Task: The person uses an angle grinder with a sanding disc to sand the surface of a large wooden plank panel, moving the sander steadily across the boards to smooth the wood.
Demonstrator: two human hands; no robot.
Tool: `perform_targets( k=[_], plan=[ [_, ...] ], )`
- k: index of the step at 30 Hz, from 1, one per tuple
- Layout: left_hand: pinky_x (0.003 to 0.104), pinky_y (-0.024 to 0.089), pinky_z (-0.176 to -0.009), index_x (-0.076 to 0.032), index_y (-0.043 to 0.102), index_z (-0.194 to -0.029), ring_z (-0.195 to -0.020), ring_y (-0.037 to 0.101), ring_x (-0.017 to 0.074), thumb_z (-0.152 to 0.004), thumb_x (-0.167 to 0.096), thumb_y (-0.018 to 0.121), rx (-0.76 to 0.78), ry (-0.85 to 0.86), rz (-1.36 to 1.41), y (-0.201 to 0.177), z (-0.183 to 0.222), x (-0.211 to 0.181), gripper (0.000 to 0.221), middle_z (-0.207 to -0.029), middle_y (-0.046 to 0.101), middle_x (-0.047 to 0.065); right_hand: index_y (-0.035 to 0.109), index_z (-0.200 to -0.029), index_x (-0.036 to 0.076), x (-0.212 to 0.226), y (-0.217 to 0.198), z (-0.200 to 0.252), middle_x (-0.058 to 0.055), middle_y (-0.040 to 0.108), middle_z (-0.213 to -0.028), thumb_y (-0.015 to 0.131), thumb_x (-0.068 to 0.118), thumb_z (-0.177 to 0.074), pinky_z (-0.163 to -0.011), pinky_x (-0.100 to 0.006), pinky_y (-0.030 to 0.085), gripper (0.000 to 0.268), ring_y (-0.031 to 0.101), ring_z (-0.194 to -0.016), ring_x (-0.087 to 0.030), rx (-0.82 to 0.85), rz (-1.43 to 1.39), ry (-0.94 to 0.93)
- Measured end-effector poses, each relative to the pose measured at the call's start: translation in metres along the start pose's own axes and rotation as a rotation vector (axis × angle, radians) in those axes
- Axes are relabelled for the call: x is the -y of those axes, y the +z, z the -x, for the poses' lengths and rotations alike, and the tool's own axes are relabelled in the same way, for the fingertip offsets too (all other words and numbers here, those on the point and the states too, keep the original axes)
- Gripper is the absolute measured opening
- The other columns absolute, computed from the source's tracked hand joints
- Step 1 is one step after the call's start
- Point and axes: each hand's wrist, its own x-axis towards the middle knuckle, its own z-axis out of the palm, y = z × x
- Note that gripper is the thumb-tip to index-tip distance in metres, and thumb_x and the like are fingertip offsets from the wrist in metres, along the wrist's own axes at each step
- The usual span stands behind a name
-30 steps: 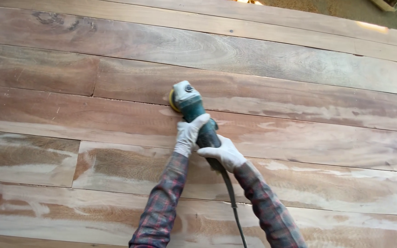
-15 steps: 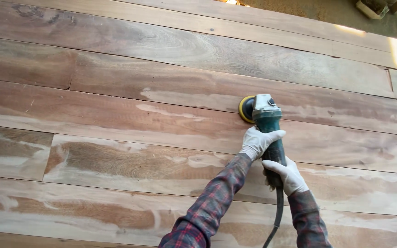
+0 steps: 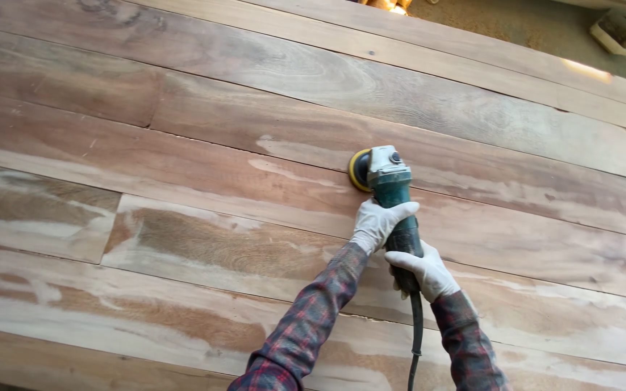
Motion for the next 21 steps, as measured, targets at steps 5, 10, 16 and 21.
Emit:
perform_targets(
  k=[5, 10, 16, 21],
  plan=[
    [0.036, 0.063, -0.071, 0.0, 0.071, -0.101, -0.076, 0.076, 0.0209, -0.065, -0.038, 0.088, -0.054, -0.006, 0.152, -0.071, 0.008, -0.014, 0.055, -0.092, 0.078, 0.013, 0.064, -0.104, 0.001, 0.026, 0.061, -0.009, -0.012, 0.064, -0.069, 0.08, 0.029, -0.073, -0.038, -0.037, 0.051, 0.044, 0.064, -0.047, -0.025, 0.096, 0.086, -0.013],
    [0.036, 0.064, -0.07, -0.001, 0.069, -0.102, -0.073, 0.076, 0.0206, -0.066, -0.031, 0.088, -0.116, 0.024, 0.235, -0.112, 0.0, -0.027, 0.05, -0.09, 0.078, 0.013, 0.066, -0.104, 0.002, 0.044, 0.102, -0.015, -0.009, 0.062, -0.068, 0.081, 0.03, -0.073, -0.04, -0.036, 0.05, 0.044, 0.062, -0.047, -0.022, 0.131, 0.139, -0.054],
    [0.034, 0.062, -0.073, -0.001, 0.071, -0.101, -0.076, 0.076, 0.02, -0.064, -0.039, 0.089, -0.169, 0.002, 0.161, -0.099, -0.002, -0.019, 0.056, -0.093, 0.078, 0.012, 0.065, -0.104, 0.002, 0.044, 0.087, -0.014, -0.01, 0.063, -0.069, 0.08, 0.031, -0.073, -0.039, -0.037, 0.05, 0.044, 0.063, -0.047, -0.023, 0.092, 0.182, -0.016],
    [0.036, 0.061, -0.07, -0.001, 0.072, -0.101, -0.076, 0.074, 0.0198, -0.062, -0.042, 0.089, -0.066, 0.016, 0.235, -0.051, 0.004, -0.009, 0.059, -0.093, 0.077, 0.012, 0.066, -0.106, 0.003, 0.025, 0.046, -0.003, -0.013, 0.067, -0.072, 0.078, 0.03, -0.072, -0.036, -0.039, 0.049, 0.045, 0.064, -0.046, -0.026, 0.0, 0.152, 0.016]
  ],
)
